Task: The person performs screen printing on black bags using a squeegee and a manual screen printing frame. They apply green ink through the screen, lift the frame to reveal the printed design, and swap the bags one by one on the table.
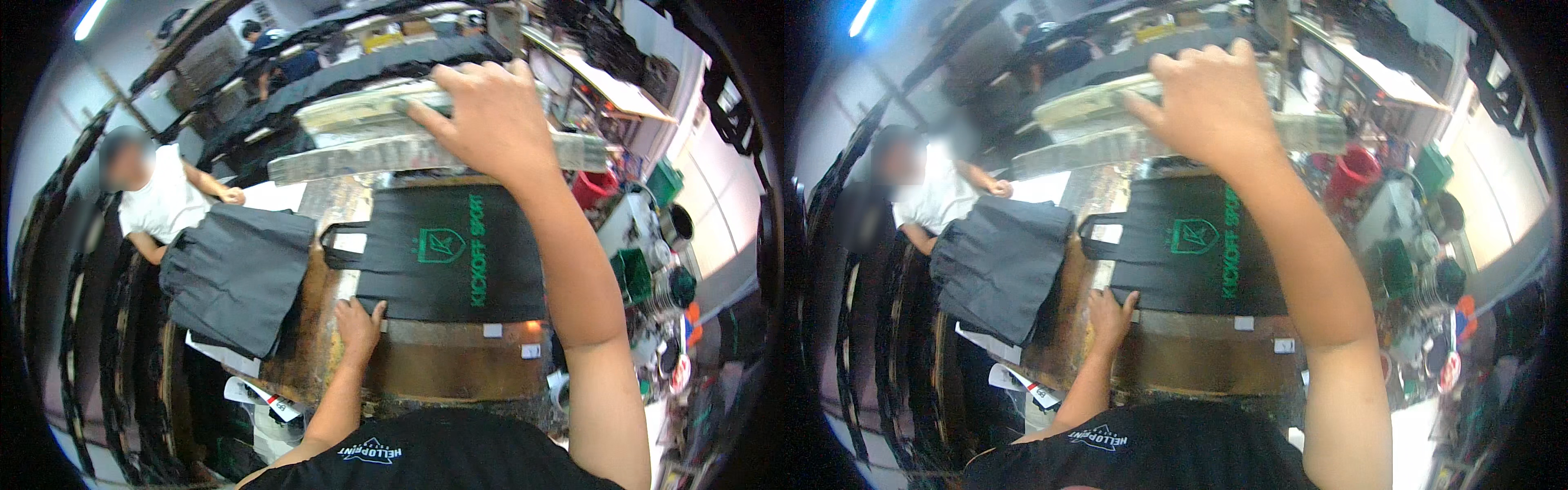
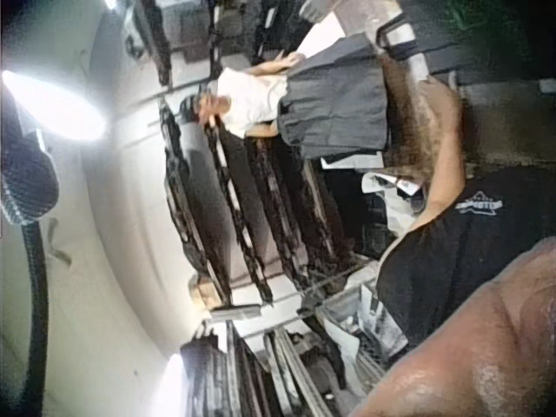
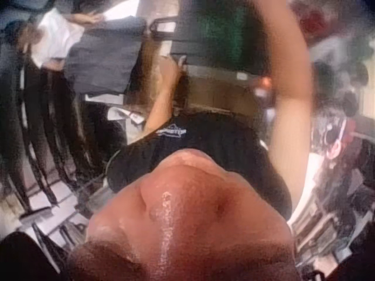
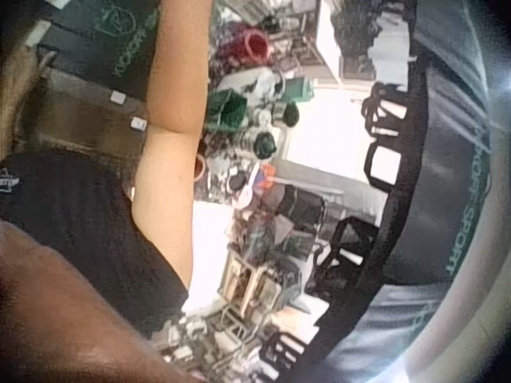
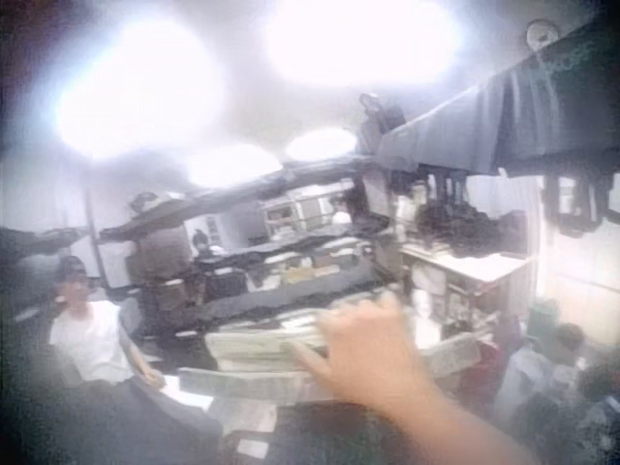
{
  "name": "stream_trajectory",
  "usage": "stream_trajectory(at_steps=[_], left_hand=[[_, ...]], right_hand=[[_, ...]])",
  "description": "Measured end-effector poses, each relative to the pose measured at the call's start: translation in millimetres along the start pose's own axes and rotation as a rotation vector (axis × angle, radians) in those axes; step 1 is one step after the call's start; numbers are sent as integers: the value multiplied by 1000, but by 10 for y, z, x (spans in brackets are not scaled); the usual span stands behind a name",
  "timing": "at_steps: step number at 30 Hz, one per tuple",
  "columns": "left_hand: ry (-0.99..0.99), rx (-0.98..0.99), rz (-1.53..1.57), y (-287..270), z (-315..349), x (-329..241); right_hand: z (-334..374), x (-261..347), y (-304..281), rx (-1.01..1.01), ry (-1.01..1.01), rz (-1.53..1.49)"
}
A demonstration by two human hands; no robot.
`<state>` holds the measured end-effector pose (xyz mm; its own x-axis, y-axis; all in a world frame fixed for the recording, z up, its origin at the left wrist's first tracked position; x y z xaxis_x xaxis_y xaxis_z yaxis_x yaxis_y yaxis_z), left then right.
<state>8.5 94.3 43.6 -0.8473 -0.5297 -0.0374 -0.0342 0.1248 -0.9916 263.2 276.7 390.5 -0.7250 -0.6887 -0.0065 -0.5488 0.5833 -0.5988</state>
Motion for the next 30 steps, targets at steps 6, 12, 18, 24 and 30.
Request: stream_trajectory(at_steps=[6,12,18,24,30], left_hand=[[54,186,355,-47,-344,-59],[184,-193,723,-479,-879,-236],[109,-34,1337,-1424,-1580,177],[-153,-73,1213,-2269,-1697,1243],[-345,-182,1287,-2140,-1962,2892]], right_hand=[[-36,-42,-53,52,78,-59],[-45,9,-76,22,22,-71],[-82,1,-115,75,47,-61],[-19,9,-120,91,68,-60],[-48,32,-124,109,86,-67]])
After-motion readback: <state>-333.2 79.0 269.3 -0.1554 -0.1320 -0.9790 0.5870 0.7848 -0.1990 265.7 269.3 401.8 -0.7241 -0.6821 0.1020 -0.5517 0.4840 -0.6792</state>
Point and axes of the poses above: each hand's wrist, its own z-axis away from the middle knuckle, its own y-axis out of the palm, x = y × z, the point moved 2 cm from there along -z, towards the middle knuckle, and after that the axes turned 10 degrees about -z, right-handed, at the moved point
